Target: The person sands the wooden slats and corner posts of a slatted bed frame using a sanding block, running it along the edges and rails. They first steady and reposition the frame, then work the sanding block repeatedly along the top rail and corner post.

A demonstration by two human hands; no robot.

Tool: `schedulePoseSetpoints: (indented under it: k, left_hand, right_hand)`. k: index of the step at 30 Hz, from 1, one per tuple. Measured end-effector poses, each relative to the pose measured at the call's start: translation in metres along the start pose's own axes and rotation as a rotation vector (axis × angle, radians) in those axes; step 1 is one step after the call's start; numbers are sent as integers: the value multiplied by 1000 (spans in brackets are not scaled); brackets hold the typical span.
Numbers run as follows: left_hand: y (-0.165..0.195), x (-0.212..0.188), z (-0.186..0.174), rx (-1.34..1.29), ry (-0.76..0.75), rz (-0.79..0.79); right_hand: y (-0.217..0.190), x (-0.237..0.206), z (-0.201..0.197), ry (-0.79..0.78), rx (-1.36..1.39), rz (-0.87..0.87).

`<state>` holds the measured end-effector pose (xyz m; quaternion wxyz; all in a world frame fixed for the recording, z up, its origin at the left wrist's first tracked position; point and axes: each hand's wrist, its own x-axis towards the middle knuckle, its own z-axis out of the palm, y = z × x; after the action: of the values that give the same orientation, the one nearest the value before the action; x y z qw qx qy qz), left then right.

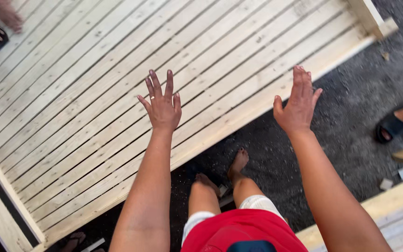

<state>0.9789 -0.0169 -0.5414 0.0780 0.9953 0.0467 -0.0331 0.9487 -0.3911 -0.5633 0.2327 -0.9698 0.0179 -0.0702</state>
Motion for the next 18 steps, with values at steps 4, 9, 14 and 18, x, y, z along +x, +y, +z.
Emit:
schedulePoseSetpoints:
  k: [4,9,14,18]
  left_hand:
    - [-29,-8,-7,-8,25,-65]
    - [-50,-21,-15,118,-124,-46]
    - [-64,9,-36,43,-113,23]
    - [-60,50,-63,-10,52,179]
  right_hand:
    - [-30,37,13,19,36,-48]
    - [-76,72,34,181,197,-31]
    - [-148,77,39,142,207,35]
    - [-181,65,16,155,91,-21]
